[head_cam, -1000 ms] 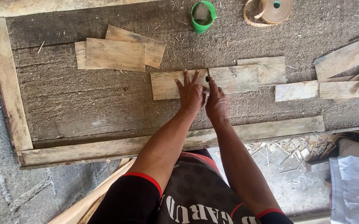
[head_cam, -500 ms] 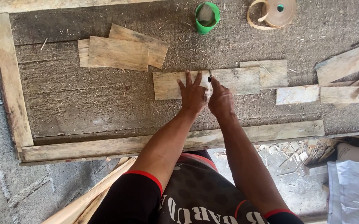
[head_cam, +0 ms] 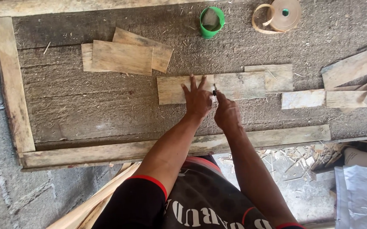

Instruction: The person is cutting and trimming thin pieces of wood veneer using a red utility knife on a workbench.

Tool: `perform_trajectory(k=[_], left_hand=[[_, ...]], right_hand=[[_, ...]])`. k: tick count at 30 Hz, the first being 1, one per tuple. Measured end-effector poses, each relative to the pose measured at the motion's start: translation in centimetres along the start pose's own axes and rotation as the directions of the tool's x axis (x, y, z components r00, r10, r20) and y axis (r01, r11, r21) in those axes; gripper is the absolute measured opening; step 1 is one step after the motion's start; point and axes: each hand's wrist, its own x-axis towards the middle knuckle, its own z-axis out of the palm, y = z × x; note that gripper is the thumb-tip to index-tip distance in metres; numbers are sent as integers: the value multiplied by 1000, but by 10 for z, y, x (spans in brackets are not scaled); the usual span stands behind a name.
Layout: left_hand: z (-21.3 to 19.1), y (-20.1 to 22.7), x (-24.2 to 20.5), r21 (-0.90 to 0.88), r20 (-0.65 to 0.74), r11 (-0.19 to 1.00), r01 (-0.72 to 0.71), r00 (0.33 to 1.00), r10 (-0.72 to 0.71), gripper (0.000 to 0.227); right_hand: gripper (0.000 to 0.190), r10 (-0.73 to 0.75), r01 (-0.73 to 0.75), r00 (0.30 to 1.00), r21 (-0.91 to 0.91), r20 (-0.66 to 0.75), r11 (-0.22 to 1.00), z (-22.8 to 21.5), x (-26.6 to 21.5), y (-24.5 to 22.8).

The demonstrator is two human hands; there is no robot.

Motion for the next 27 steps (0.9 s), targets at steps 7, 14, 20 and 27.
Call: perform_trajectory(k=[7,14,20,27], left_hand=[[15,-5,0,7,-69,1000,-22,997,23,11],[24,-6,1,-61,-152,997,-39,988,29,14],[18,-3,1,-31,-134,999,-16,991,12,9],[28,-5,2,-62,-224,997,-36,974,21,5]], right_hand=[[45,-60,60,998,-10,-28,998,4,-20,7],[49,-123,122,988,-11,-93,992,30,-35,35],[55,-3,5,1000,-67,27,998,22,-59,23],[62,-137,126,972,-73,-189,989,57,-83,51]])
